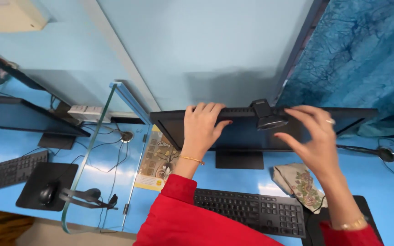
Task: Cleaning computer monitors, keyboards, and chairs in a computer lab setting.
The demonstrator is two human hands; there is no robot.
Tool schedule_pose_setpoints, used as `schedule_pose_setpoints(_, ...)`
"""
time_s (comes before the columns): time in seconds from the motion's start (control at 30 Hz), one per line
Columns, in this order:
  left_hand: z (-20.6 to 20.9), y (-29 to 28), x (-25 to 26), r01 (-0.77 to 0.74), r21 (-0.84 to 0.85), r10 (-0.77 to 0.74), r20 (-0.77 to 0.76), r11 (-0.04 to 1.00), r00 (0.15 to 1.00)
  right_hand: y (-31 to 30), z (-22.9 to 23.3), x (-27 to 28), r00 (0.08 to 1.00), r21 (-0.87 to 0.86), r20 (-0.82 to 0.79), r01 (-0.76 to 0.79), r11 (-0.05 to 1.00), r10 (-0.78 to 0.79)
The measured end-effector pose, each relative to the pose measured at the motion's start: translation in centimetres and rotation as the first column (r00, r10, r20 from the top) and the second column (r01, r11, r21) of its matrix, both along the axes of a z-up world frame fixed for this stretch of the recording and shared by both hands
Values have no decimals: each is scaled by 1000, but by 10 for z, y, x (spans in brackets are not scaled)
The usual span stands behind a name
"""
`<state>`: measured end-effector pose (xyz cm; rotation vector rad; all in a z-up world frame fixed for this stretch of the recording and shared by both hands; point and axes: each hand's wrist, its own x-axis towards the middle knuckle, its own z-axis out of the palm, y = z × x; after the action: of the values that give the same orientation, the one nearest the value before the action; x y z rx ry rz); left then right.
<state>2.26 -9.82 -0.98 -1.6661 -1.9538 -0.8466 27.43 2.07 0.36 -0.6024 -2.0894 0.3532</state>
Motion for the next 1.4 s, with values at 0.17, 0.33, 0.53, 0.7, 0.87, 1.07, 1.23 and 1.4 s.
schedule_pose_setpoints(0.17,1,5,-7,-12,59,15,-40,998,999,8,-5,-32,992,240,113,25,970,-54)
schedule_pose_setpoints(0.33,0,4,-9,-7,78,10,-47,997,999,7,-19,-38,990,235,6,138,962,-143)
schedule_pose_setpoints(0.53,-6,-6,-9,7,75,-6,-14,997,1000,-9,-22,-34,985,111,-100,154,982,-143)
schedule_pose_setpoints(0.7,1,-5,-6,6,30,-7,10,1000,1000,9,-24,-16,996,90,-69,60,994,-54)
schedule_pose_setpoints(0.87,13,15,8,90,31,-91,52,995,995,9,-20,-13,997,33,-64,-34,999,36)
schedule_pose_setpoints(1.07,17,49,18,336,8,-334,134,942,933,6,-10,-18,999,82,-25,-28,996,30)
schedule_pose_setpoints(1.23,14,54,18,468,-57,-459,122,882,880,10,-10,-21,998,133,56,-29,991,22)
schedule_pose_setpoints(1.4,18,51,20,482,-89,-469,139,871,872,14,4,-20,992,185,123,-57,981,35)
